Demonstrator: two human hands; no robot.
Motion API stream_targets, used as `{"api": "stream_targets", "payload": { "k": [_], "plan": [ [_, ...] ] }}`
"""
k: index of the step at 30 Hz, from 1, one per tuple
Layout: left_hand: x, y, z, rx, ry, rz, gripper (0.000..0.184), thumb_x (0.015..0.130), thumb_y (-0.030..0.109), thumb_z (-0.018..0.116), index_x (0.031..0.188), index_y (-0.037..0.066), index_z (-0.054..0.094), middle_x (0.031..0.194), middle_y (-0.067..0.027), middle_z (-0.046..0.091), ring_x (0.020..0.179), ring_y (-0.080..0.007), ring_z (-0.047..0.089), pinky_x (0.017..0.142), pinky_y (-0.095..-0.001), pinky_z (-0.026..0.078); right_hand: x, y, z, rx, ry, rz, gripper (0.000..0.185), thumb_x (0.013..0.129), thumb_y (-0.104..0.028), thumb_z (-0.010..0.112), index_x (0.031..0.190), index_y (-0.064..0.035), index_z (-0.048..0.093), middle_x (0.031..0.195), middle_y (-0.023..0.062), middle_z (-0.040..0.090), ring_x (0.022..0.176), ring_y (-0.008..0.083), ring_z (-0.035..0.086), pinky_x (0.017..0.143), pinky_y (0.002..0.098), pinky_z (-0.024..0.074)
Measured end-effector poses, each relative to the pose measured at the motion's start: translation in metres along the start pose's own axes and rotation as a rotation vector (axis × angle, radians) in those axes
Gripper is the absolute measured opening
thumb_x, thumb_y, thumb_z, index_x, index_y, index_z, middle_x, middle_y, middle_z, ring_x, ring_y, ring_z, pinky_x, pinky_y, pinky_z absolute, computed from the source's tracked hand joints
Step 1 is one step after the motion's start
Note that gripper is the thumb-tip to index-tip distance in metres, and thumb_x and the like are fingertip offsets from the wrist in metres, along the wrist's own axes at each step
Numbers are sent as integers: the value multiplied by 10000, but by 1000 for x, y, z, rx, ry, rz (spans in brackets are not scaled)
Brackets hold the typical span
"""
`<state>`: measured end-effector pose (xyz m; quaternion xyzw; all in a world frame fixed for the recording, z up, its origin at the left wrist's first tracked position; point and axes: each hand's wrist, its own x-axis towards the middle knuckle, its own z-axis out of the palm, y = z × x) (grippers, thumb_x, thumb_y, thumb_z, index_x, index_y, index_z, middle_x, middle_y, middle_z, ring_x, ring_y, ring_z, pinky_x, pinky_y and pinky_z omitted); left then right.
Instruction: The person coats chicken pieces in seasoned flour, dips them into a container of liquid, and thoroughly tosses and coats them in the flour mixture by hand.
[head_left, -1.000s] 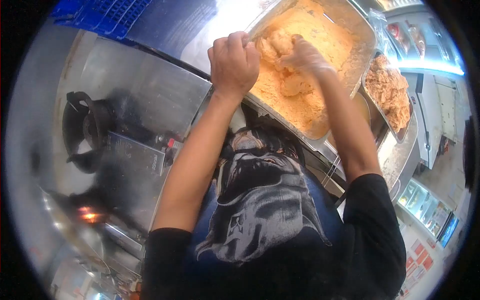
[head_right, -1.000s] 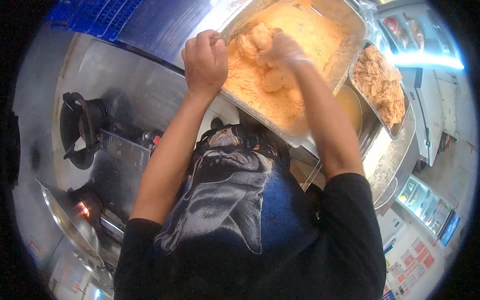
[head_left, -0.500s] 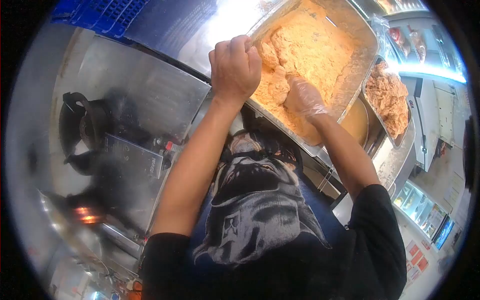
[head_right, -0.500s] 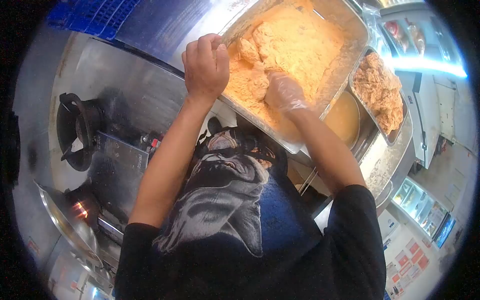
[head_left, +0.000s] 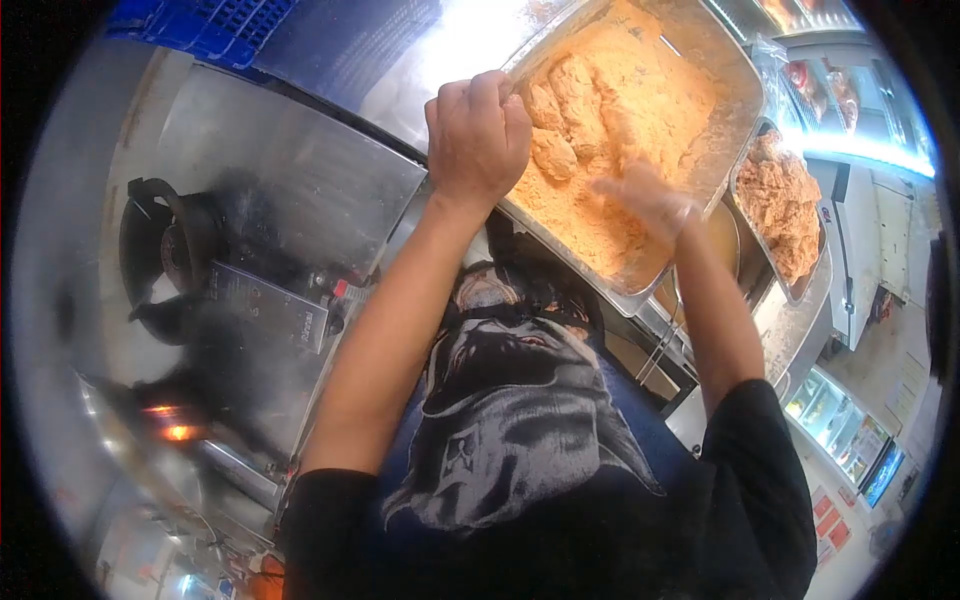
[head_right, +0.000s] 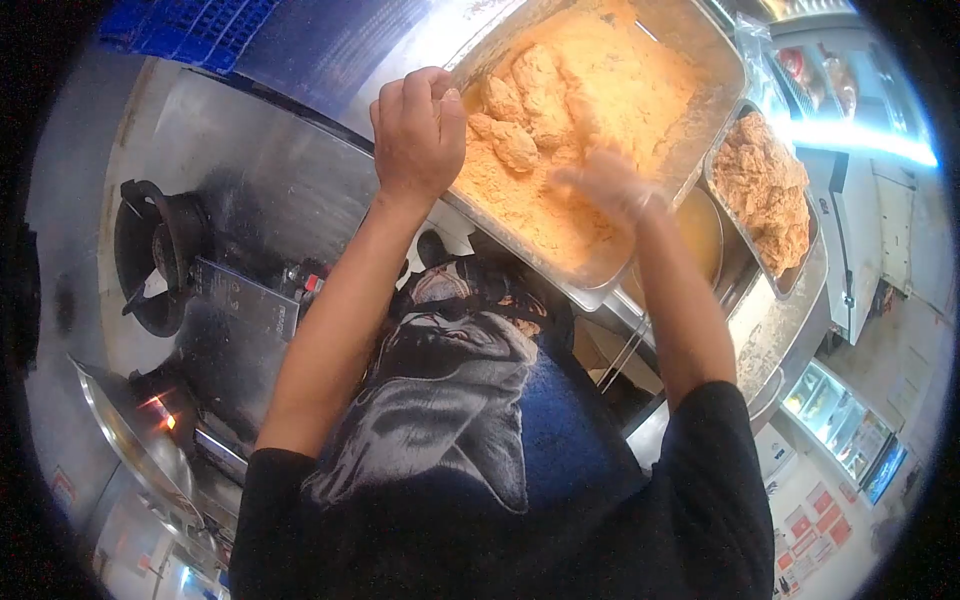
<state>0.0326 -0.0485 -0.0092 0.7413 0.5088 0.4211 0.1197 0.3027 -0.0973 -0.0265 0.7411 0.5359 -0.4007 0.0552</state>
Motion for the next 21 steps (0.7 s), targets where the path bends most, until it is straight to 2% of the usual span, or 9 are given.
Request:
{"api": "stream_targets", "payload": {
  "k": [2, 3, 5, 9, 12, 15, 18, 20, 21],
  "plan": [
    [1, -1, 0, -6, 10, 3, 277, 979, 194, 625, 1218, 55, 637, 1092, -104, 723, 1067, -320, 609, 966, -471, 439, -15, -10, 22, -448, -146, -81, 971, 935, -566, 672, 1581, 98, 383, 1513, 397, 481, 1403, 456, 526, 1166, 501, 442],
    [0, 1, 0, -14, 19, 12, 275, 980, 196, 623, 1216, 56, 637, 1094, -105, 719, 1069, -320, 609, 966, -472, 439, -27, -17, 33, -446, -151, -72, 971, 935, -566, 672, 1581, 98, 383, 1513, 397, 481, 1403, 456, 526, 1166, 501, 442],
    [0, 2, 0, -18, 13, 11, 274, 981, 198, 623, 1217, 57, 637, 1092, -103, 718, 1070, -320, 609, 967, -473, 439, -52, -42, 44, -381, 66, -7, 972, 833, -519, 735, 1545, 77, 449, 1375, 393, 601, 1315, 477, 587, 1130, 475, 474],
    [0, 1, 0, -12, 24, 7, 271, 982, 197, 627, 1218, 64, 636, 1087, -96, 720, 1074, -318, 609, 966, -471, 438, -63, -56, 46, -243, 6, 24, 875, 888, -434, 660, 1532, 109, 423, 1403, 406, 548, 1314, 496, 593, 1122, 486, 488],
    [-1, 2, 0, -6, 25, 6, 270, 978, 194, 633, 1217, 67, 638, 1080, -90, 721, 1069, -314, 612, 964, -469, 439, -60, -54, 62, -35, 86, 175, 897, 834, -361, 708, 1563, 80, 429, 1377, 405, 602, 1272, 482, 628, 1110, 476, 491],
    [-1, 2, 2, -13, 34, -1, 272, 976, 190, 637, 1219, 69, 637, 1074, -83, 725, 1067, -310, 615, 962, -465, 439, -44, -50, 67, 92, 86, 181, 906, 818, -279, 733, 1593, 58, 406, 1350, 358, 638, 1223, 411, 668, 1071, 440, 516],
    [-2, -1, 2, -8, 47, 5, 275, 974, 191, 639, 1221, 70, 638, 1075, -82, 727, 1068, -308, 617, 963, -465, 439, -28, -42, 63, 304, 8, 225, 796, 831, -207, 749, 1530, 62, 478, 1223, 275, 689, 1121, 324, 687, 989, 417, 542],
    [-2, 0, 2, -6, 52, 2, 275, 975, 194, 639, 1221, 72, 639, 1071, -80, 728, 1067, -308, 617, 961, -465, 440, -21, -46, 57, 1012, -13, -8, 636, 880, -224, 753, 1409, 68, 556, 1105, 207, 684, 1024, 260, 671, 912, 436, 551],
    [-2, 0, 1, -5, 51, 2, 276, 975, 198, 638, 1221, 73, 640, 1067, -78, 730, 1066, -308, 618, 960, -466, 441, -17, -48, 56, 1008, -25, -13, 636, 880, -224, 753, 1409, 68, 556, 1105, 207, 684, 1024, 260, 671, 912, 436, 551]
  ]
}}
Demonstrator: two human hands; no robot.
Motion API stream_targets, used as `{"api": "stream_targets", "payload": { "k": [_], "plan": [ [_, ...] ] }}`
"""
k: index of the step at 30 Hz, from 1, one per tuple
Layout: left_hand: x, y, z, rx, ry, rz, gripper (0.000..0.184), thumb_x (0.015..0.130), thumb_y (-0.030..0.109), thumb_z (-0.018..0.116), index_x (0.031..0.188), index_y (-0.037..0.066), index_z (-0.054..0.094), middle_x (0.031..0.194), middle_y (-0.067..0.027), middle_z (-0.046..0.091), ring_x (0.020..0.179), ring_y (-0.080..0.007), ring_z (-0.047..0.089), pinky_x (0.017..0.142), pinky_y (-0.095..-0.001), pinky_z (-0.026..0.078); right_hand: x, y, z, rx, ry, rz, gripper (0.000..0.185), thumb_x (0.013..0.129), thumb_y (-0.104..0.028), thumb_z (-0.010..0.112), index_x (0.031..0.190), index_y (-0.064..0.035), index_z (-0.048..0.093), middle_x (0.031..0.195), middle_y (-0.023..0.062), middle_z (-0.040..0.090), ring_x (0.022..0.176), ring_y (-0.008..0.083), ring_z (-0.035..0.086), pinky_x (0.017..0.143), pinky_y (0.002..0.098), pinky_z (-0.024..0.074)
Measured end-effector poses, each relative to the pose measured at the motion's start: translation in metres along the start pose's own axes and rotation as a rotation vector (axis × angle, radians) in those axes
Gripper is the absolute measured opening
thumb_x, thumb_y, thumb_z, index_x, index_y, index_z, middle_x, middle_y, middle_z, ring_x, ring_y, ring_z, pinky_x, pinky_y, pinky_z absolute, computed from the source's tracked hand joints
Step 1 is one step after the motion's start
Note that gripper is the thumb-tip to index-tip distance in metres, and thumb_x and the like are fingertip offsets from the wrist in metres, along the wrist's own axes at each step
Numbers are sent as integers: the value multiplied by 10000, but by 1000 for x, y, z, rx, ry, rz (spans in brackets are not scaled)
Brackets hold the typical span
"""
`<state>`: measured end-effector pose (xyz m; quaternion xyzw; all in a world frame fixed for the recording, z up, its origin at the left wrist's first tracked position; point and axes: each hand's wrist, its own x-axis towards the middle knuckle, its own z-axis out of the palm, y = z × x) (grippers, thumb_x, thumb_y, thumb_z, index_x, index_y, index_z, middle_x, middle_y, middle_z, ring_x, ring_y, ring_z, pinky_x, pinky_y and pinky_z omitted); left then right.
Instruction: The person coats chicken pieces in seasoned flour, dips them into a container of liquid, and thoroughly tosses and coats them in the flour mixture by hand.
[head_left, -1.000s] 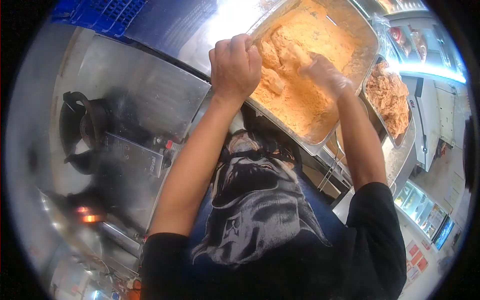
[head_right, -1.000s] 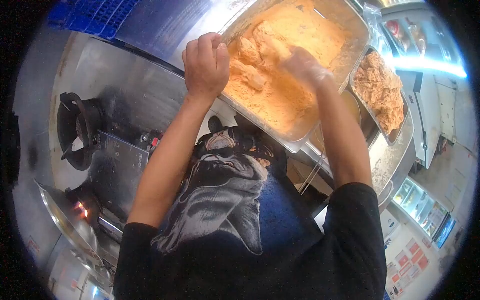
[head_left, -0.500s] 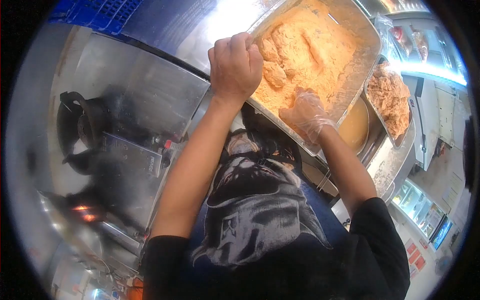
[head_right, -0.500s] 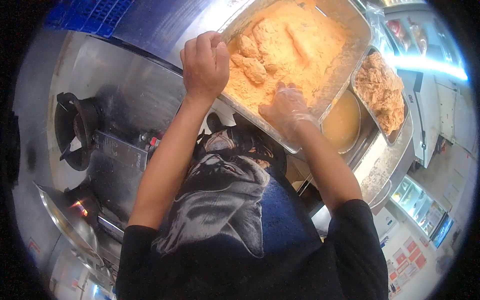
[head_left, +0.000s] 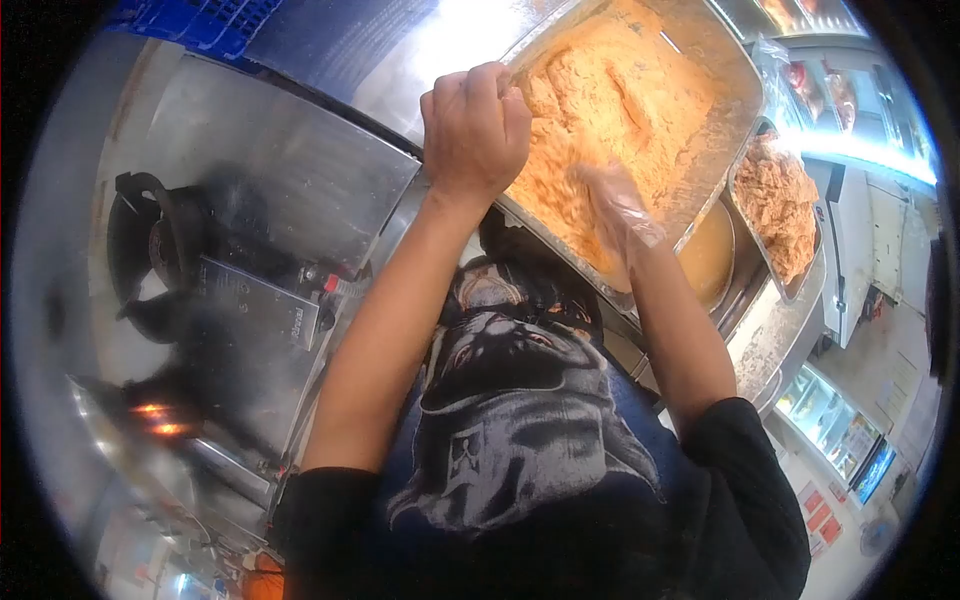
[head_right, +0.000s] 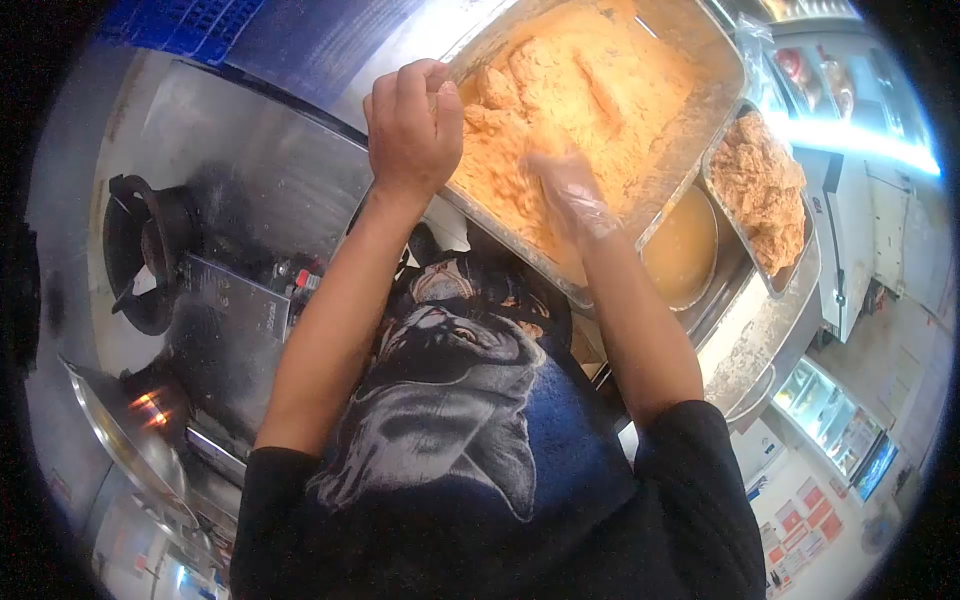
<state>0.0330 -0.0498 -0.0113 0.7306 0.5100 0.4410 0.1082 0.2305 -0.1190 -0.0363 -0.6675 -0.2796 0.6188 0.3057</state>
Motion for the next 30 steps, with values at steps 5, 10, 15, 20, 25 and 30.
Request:
{"api": "stream_targets", "payload": {
  "k": [5, 10, 15, 20, 25, 30],
  "plan": [
    [0, 1, 3, -7, 15, 14, 276, 967, 194, 629, 1214, 72, 644, 1053, -79, 729, 1054, -314, 615, 955, -471, 445, 25, -24, 21, -879, 310, -495, 636, 907, -376, 763, 1354, 36, 575, 1163, 247, 692, 1073, 351, 673, 927, 476, 558],
    [1, 1, 2, -6, -6, 5, 281, 954, 184, 625, 1209, 69, 647, 1053, -82, 728, 1052, -315, 614, 954, -472, 445, 42, 1, 58, -1250, 394, -788, 452, 931, -281, 715, 1253, 28, 641, 1175, 278, 702, 1017, 428, 701, 854, 533, 563],
    [1, 0, 2, 35, -45, -16, 281, 959, 189, 632, 1211, 66, 644, 1061, -85, 730, 1067, -317, 612, 969, -478, 436, 56, -3, 57, -1378, 143, -649, 631, 871, -403, 774, 1315, 19, 621, 1229, 282, 681, 1120, 420, 699, 942, 493, 584],
    [2, 2, 0, 13, -37, 14, 273, 962, 190, 639, 1205, 64, 642, 1066, -86, 731, 1082, -318, 612, 974, -478, 434, 51, -3, 56, -1109, 131, -642, 477, 889, -270, 724, 1312, -57, 665, 1190, 246, 719, 1128, 415, 716, 942, 496, 590],
    [2, -1, 0, 26, -29, 10, 265, 963, 185, 640, 1198, 63, 640, 1063, -83, 733, 1084, -317, 613, 962, -478, 441, 44, -25, 44, -1345, 43, -473, 441, 910, -245, 690, 1304, -48, 685, 1192, 252, 739, 1123, 380, 728, 978, 498, 577],
    [0, -5, 4, 42, -26, 39, 258, 954, 182, 640, 1183, 62, 633, 1046, -78, 736, 1061, -314, 613, 940, -480, 447, 55, -43, -33, -1414, 150, -385, 507, 974, -343, 652, 1384, -44, 657, 1255, 260, 726, 1173, 362, 716, 1025, 478, 558]
  ]
}}
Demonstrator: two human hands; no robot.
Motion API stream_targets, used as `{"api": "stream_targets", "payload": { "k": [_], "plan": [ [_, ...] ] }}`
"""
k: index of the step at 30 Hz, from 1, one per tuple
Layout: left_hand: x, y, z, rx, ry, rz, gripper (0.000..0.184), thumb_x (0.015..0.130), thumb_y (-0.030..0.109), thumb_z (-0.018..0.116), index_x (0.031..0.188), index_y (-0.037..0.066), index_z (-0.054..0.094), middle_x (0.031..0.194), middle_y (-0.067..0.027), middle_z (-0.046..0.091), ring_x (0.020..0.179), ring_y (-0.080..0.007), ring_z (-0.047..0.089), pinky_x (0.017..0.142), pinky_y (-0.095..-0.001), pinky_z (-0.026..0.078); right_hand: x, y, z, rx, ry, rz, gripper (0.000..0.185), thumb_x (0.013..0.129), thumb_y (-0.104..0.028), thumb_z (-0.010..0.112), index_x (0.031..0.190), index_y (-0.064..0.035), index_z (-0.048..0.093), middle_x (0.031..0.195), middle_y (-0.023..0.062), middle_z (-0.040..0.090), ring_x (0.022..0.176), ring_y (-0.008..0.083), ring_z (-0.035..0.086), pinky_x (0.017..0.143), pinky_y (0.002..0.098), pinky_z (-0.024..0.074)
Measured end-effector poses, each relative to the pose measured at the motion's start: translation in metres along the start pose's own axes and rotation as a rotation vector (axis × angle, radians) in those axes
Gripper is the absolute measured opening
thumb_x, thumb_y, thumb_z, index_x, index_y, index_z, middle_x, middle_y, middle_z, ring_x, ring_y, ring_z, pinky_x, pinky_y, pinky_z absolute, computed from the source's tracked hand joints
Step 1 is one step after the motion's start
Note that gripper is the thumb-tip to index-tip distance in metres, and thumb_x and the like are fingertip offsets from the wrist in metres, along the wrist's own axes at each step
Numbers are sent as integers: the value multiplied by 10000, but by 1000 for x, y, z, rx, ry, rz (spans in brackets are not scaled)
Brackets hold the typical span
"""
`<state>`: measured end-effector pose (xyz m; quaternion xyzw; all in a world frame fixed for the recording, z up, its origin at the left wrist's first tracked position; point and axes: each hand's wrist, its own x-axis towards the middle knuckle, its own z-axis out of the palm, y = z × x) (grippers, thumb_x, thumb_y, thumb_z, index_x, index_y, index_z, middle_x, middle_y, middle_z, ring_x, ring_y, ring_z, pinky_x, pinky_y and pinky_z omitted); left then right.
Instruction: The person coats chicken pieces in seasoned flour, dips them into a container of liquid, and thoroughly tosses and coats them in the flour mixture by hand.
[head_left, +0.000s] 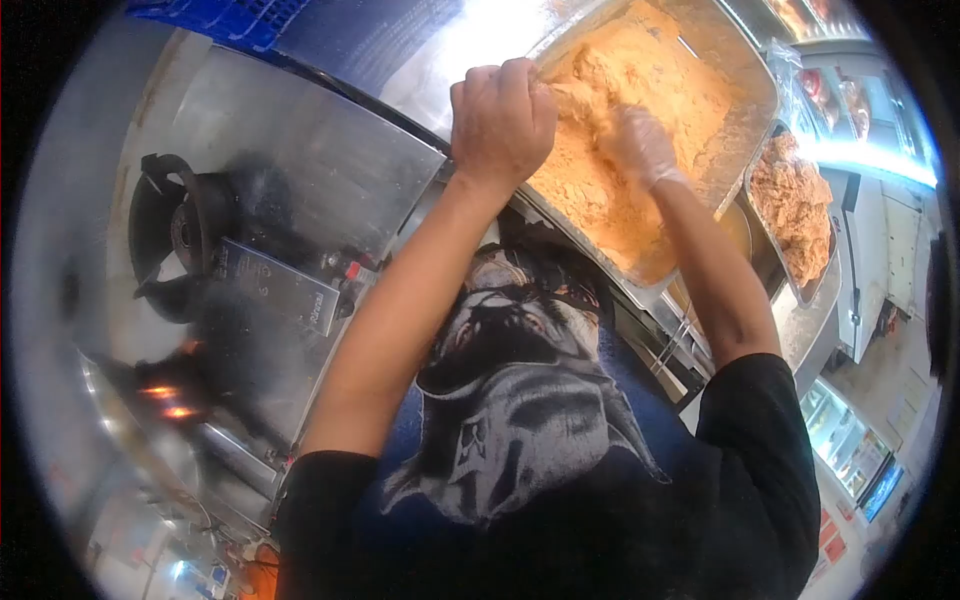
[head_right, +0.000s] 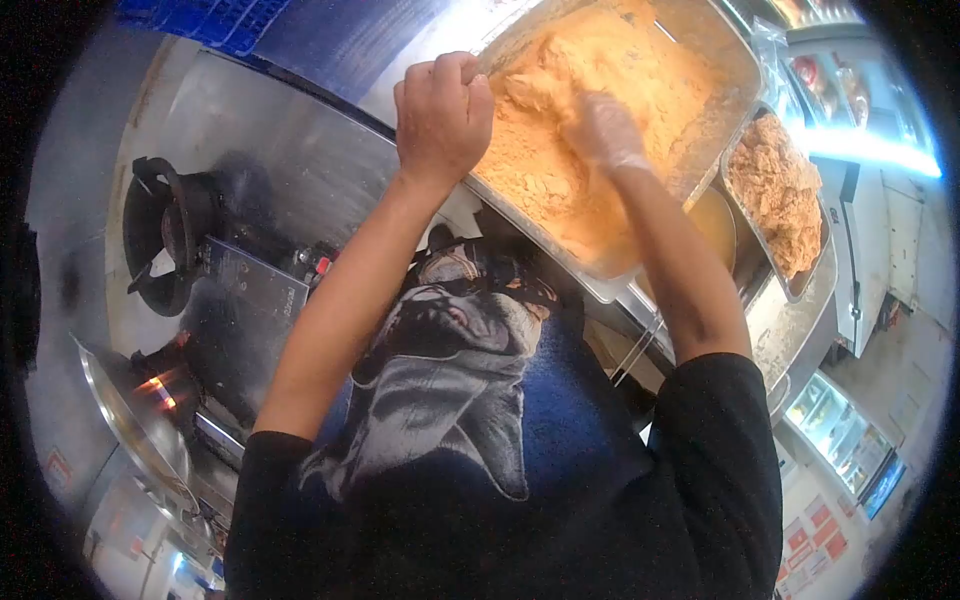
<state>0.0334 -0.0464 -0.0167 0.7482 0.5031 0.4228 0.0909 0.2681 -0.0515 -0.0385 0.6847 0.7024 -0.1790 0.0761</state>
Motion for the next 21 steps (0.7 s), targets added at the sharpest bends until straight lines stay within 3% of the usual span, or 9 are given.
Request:
{"api": "stream_targets", "payload": {
  "k": [2, 5, 11, 12, 15, 16, 17, 19, 21],
  "plan": [
    [1, 2, -1, -16, -15, 1, 259, 952, 184, 641, 1180, 63, 632, 1050, -78, 737, 1052, -314, 615, 941, -480, 446, -1, 22, -8, 399, 18, 33, 666, 1003, -500, 636, 1465, -22, 602, 1334, 265, 696, 1254, 347, 679, 1089, 433, 522],
    [1, 2, -3, -13, -26, 9, 262, 952, 191, 639, 1181, 64, 631, 1062, -77, 738, 1043, -313, 616, 946, -481, 444, -25, 22, -34, 878, -96, 154, 723, 953, -476, 756, 1482, -9, 596, 1426, 207, 670, 1314, 283, 634, 1136, 443, 461],
    [1, 3, -2, -24, -40, 5, 273, 960, 201, 629, 1198, 68, 629, 1089, -71, 732, 1055, -308, 608, 956, -487, 437, -13, 13, 62, 547, 281, 312, 1084, 910, -672, 734, 1606, 76, 372, 1590, 300, 497, 1529, 420, 420, 1271, 466, 310],
    [1, 2, -3, -15, -44, -1, 275, 961, 200, 628, 1202, 69, 628, 1093, -71, 732, 1060, -307, 606, 957, -487, 437, 3, 17, 76, 300, 171, 221, 1341, 798, -889, 648, 1646, 77, 268, 1622, 394, 371, 1486, 536, 416, 1233, 531, 360],
    [1, 2, -3, -4, -40, -6, 276, 956, 192, 628, 1202, 69, 626, 1093, -74, 736, 1066, -308, 606, 960, -486, 436, -14, -45, 55, 161, 149, 333, 1273, 796, -835, 705, 1617, 66, 336, 1551, 353, 475, 1411, 507, 502, 1157, 532, 451],
    [1, 3, -2, -9, -40, -4, 276, 956, 192, 628, 1202, 69, 626, 1093, -74, 736, 1066, -308, 606, 960, -486, 436, -23, -74, 28, 128, 78, 415, 1019, 811, -676, 786, 1532, -16, 495, 1439, 308, 568, 1313, 446, 583, 1049, 499, 537],
    [1, 3, -2, -24, -25, 6, 278, 953, 189, 628, 1204, 68, 625, 1088, -74, 738, 1066, -308, 606, 962, -485, 436, -30, -76, 29, 127, 80, 415, 1019, 811, -676, 786, 1532, -16, 495, 1439, 308, 568, 1313, 446, 583, 1049, 499, 537],
    [1, 1, -4, -31, -10, 5, 280, 951, 185, 628, 1205, 67, 625, 1084, -73, 740, 1066, -308, 607, 964, -484, 436, -37, -80, 39, 30, 166, 193, 698, 841, -486, 797, 1387, -83, 633, 1367, 271, 617, 1233, 414, 629, 991, 464, 572],
    [1, 3, -4, -22, -31, -18, 280, 948, 183, 626, 1201, 63, 626, 1075, -69, 741, 1063, -309, 609, 956, -483, 442, -31, -81, 45, 34, 141, 140, 627, 886, -476, 751, 1399, -130, 648, 1328, 285, 641, 1213, 429, 651, 977, 490, 569]
  ]
}}
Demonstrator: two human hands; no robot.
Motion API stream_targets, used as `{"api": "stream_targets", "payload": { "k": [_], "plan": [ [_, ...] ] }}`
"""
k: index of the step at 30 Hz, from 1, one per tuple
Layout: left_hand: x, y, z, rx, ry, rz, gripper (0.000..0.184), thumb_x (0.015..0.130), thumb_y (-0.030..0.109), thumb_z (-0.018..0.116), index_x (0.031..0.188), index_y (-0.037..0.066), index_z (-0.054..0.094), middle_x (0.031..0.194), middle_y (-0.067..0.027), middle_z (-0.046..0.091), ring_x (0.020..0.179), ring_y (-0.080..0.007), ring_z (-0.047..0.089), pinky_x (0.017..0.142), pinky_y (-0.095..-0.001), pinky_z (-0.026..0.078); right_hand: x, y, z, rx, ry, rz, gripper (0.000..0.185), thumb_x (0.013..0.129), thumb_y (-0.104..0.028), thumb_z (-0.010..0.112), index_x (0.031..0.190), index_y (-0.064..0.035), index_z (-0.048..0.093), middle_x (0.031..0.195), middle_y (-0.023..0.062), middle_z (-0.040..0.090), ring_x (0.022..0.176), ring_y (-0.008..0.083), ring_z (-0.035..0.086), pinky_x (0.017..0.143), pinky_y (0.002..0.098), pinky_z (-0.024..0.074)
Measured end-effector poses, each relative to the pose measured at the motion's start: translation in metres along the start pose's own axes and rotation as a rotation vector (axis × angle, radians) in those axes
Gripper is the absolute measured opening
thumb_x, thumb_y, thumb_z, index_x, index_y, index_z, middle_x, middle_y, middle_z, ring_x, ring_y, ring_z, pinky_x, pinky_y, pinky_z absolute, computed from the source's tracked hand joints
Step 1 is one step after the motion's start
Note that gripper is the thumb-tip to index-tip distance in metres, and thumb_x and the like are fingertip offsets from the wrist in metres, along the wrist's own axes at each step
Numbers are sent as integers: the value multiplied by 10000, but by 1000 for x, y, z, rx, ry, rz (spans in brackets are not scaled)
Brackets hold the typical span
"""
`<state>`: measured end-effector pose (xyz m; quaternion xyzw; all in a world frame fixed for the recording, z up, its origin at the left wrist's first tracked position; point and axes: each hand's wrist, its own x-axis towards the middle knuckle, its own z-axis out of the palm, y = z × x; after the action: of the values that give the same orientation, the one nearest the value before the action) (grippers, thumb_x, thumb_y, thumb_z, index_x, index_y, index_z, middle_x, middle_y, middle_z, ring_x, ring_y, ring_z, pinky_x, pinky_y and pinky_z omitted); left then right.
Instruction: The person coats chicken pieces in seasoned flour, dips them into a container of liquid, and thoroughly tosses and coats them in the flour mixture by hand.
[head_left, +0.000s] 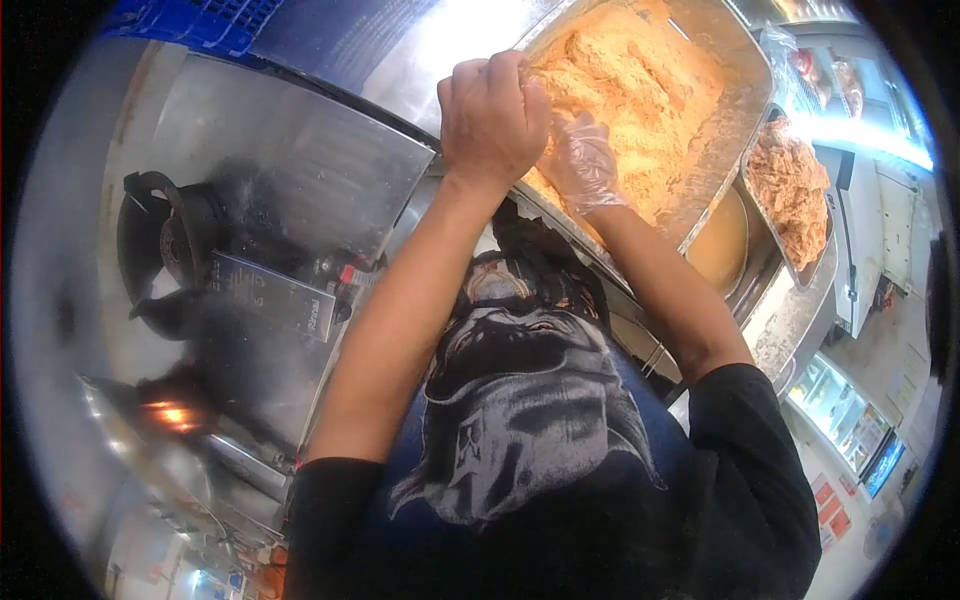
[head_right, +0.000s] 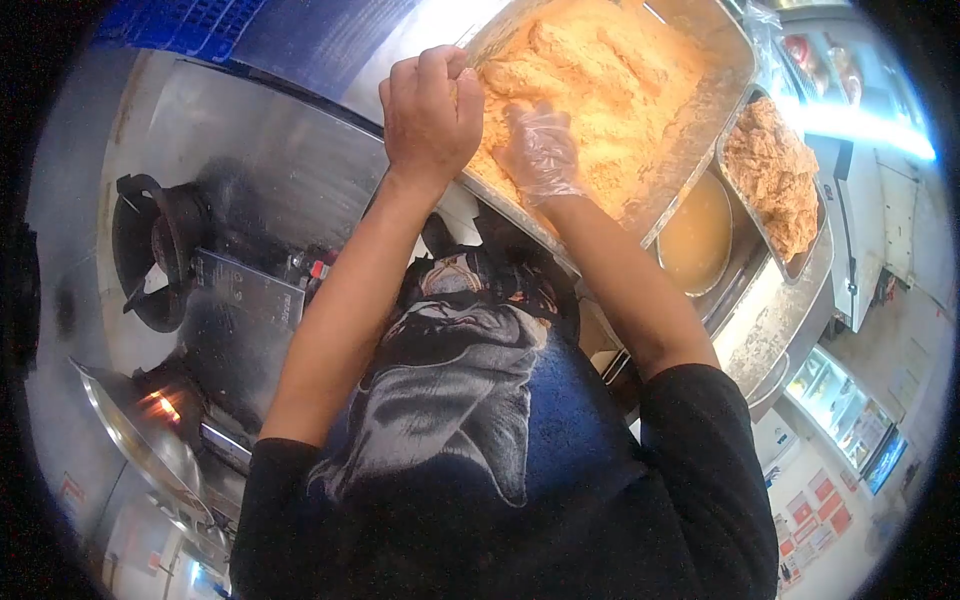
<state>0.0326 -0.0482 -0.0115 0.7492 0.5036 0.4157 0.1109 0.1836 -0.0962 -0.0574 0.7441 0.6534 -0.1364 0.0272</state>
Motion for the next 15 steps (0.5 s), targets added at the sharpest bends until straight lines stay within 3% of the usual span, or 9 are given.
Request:
{"api": "stream_targets", "payload": {
  "k": [1, 5, 8, 10, 12, 14, 15],
  "plan": [
    [0, 0, 0, 3, 0, -5, 280, 948, 183, 626, 1201, 63, 626, 1075, -69, 741, 1063, -309, 609, 956, -483, 442, 6, 0, 3, 8, -17, -49, 562, 930, -465, 705, 1410, -176, 663, 1289, 300, 666, 1193, 444, 674, 962, 516, 566],
    [-1, -4, 3, -1, 15, 5, 273, 948, 189, 628, 1187, 58, 632, 1067, -67, 742, 1046, -315, 614, 942, -487, 451, 18, 10, 12, 174, 1, -114, 516, 940, -433, 693, 1392, -186, 679, 1296, 274, 687, 1164, 426, 695, 976, 521, 556],
    [1, -4, 4, -15, 62, 21, 262, 953, 199, 626, 1171, 54, 639, 1052, -76, 733, 1027, -325, 613, 936, -496, 455, 27, 22, -9, 163, -35, -192, 537, 945, -422, 687, 1386, -115, 670, 1284, 268, 705, 1149, 422, 703, 1001, 517, 544],
    [-4, -1, 7, -15, 93, 20, 255, 957, 205, 623, 1160, 53, 642, 1040, -87, 727, 1017, -334, 612, 933, -501, 456, 36, 46, -29, -67, -343, -226, 639, 959, -455, 700, 1461, -69, 613, 1427, 256, 638, 1285, 406, 646, 1038, 505, 541],
    [-2, -6, 10, 3, 99, 10, 238, 968, 213, 613, 1140, 53, 650, 1011, -139, 709, 1015, -366, 616, 928, -518, 464, 22, 57, -81, 148, -538, -94, 635, 895, -386, 775, 1398, -23, 643, 1468, 227, 608, 1384, 364, 572, 1114, 494, 486],
    [-7, -1, 9, -38, 74, -43, 227, 978, 225, 606, 1120, 54, 655, 1009, -187, 695, 1012, -399, 623, 918, -538, 470, 5, 94, -69, 841, -461, 13, 848, 906, -453, 790, 1590, -62, 476, 1617, 178, 480, 1490, 315, 463, 1194, 506, 419],
    [-6, 1, 4, -43, 22, -86, 241, 981, 242, 608, 1127, 57, 658, 1052, -212, 697, 1038, -419, 637, 947, -546, 477, 7, 96, -66, 1259, -434, -295, 990, 883, -504, 819, 1654, -108, 341, 1674, 172, 406, 1546, 324, 380, 1258, 507, 309]
  ]
}}
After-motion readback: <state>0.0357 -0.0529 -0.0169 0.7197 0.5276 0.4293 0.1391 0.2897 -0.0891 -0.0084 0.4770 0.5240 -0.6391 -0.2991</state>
